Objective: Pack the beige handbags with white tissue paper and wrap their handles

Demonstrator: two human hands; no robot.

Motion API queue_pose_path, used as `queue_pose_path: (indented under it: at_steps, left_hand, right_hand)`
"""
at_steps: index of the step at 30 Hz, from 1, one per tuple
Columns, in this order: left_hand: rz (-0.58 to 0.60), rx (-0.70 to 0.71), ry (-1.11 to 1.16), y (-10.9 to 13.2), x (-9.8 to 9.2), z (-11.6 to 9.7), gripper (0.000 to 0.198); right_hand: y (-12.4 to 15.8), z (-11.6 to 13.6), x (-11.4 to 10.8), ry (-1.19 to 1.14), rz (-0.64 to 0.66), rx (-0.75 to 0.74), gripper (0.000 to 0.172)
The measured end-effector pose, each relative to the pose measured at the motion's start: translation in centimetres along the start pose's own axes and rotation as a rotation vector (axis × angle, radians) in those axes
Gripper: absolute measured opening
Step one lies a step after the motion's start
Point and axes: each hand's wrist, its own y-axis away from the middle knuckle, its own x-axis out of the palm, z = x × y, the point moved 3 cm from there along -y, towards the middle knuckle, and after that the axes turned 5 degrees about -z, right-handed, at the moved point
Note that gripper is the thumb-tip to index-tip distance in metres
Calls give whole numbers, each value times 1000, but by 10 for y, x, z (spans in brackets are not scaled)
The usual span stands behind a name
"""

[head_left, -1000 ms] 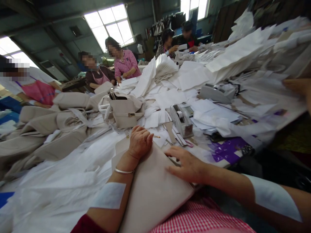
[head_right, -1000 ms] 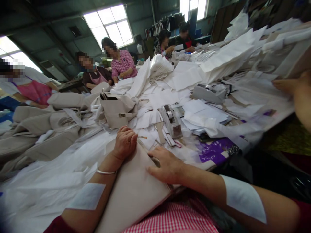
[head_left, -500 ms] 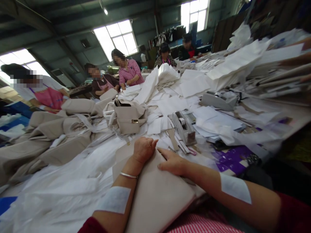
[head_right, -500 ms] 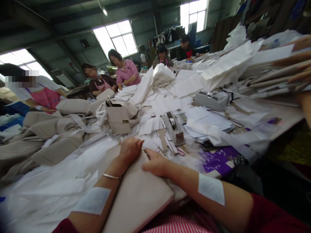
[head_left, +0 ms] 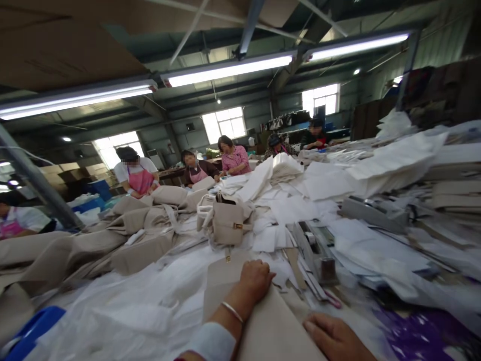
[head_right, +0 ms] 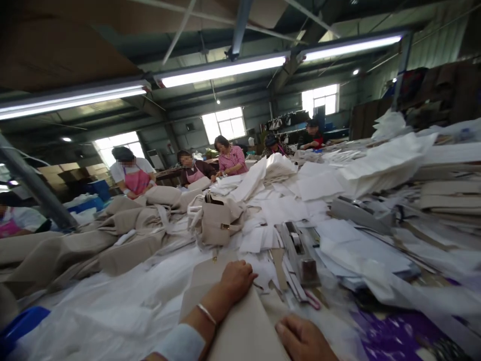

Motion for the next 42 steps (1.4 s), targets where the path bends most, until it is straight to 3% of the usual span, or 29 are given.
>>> queue_pose_path:
  at_steps: [2,4,7,10,13,17,21,24,26,28,31,34,37,40,42]
  left_hand:
    - [41,3,26,2,3,5,34]
    - [74,5,55,2,8,11,35]
    - [136,20,99,-4,18,17,40]
    - [156,40,120,-8,22,18,43]
    - [132,49,120,-7,17,16,41]
    - [58,34,124,-7,3,13,39]
    - [-24,25,176,1,-31,19,32]
    - [-105,-25,215,25,-71,40,30]
    - [-177,-133,282,54,-96,62,32]
    - [-244,-357,409,92,-111,86,30]
    - [-230,-722,625,158,-108,103,29]
    - [-85,-888,964,209,-89,82,40]
    - [8,-979,1513,229,-73,49,48]
    - [-74,-1036,1784,227,-67,37,52]
    - [-109,-1102,1850,221,-63,40,52]
  right_hand:
    - [13,2,-17,131,-181,-102,33]
    - [29,0,-31,292,-263,-234,28]
    - [53,-13,-38,451,-247,-293,25]
    - [67,-24,-29,565,-198,-267,35]
    - [61,-28,-18,660,-173,-205,32]
    - [30,-30,-12,746,-153,-150,25]
    - [8,-30,-8,869,-177,-111,30]
    - [6,-35,-7,918,-190,-82,32]
    - [4,-37,-15,861,-176,-80,32]
    - [-2,-30,-30,730,-199,-119,32]
    - [-16,4,-49,574,-283,-239,35]
    - [-24,56,-35,544,-164,-454,38]
    - [-21,88,6,642,139,-588,52]
    - [-19,85,38,784,399,-509,59]
    - [-20,75,44,804,471,-427,58]
